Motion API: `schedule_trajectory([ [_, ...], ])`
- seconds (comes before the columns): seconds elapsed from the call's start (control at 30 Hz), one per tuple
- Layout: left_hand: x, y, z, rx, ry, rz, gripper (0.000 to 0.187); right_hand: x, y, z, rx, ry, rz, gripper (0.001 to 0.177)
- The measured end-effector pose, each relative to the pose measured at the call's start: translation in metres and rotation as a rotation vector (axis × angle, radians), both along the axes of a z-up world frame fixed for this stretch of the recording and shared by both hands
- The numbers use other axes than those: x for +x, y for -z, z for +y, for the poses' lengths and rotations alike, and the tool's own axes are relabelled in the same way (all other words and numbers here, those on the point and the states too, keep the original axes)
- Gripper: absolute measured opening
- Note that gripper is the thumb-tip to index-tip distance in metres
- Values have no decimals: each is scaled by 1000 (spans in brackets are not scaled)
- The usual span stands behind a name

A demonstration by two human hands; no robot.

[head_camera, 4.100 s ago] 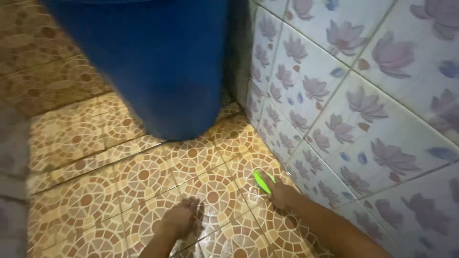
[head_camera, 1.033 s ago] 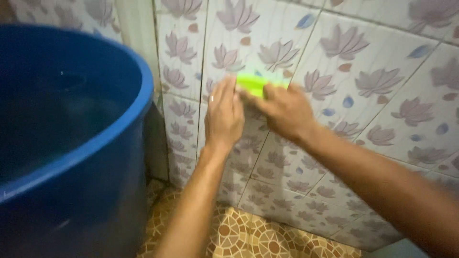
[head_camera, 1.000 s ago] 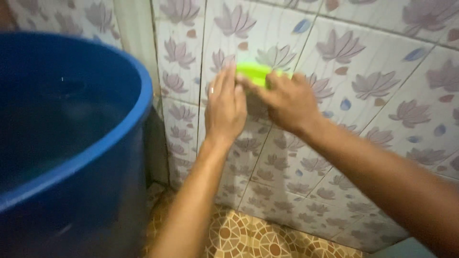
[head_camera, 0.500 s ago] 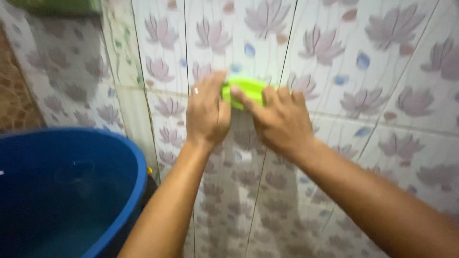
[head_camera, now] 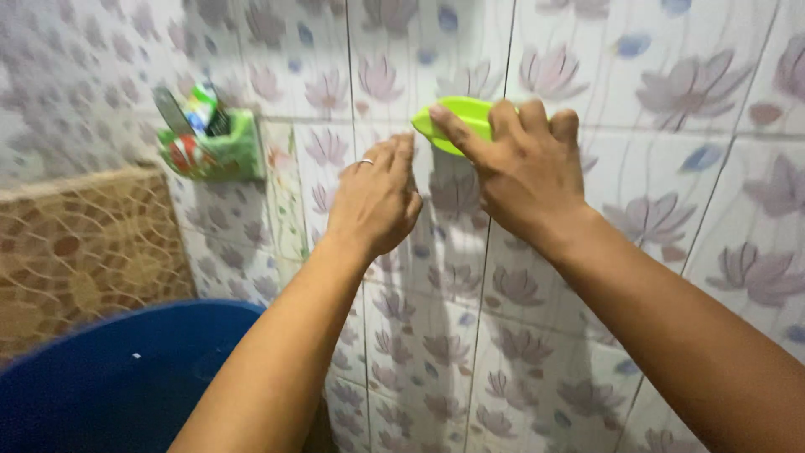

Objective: Scrub the floor and tiled walls of a bathroom using a brush.

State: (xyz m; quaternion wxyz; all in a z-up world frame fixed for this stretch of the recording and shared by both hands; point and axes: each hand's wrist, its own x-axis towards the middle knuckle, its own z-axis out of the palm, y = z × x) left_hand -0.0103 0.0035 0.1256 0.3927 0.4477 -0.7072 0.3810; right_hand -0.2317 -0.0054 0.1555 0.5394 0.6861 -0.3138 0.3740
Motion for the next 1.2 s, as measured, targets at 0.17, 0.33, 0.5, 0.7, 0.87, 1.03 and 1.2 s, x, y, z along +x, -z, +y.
schedule_trajectory([
  [0.17,-13,-53,18,40,-149,-171,51,-9,-26,4,8,14,7,68],
  [0.33,-5,-42,26,129,-208,-235,48,2,-17,11,68,-89,6,63],
  [0.5,12,-36,26,258,-275,-317,28,13,3,9,89,-56,130,59],
  [0.7,25,-29,4,266,-319,-337,29,27,19,7,81,-64,118,70],
  [0.87,38,-53,-22,163,-154,-72,32,34,-28,4,163,114,77,60],
  [1.03,43,-81,-71,-152,58,9,64,40,-103,-17,134,188,-84,77],
  [1.2,43,-41,-125,-67,121,127,73,48,-142,-15,104,164,-110,82],
])
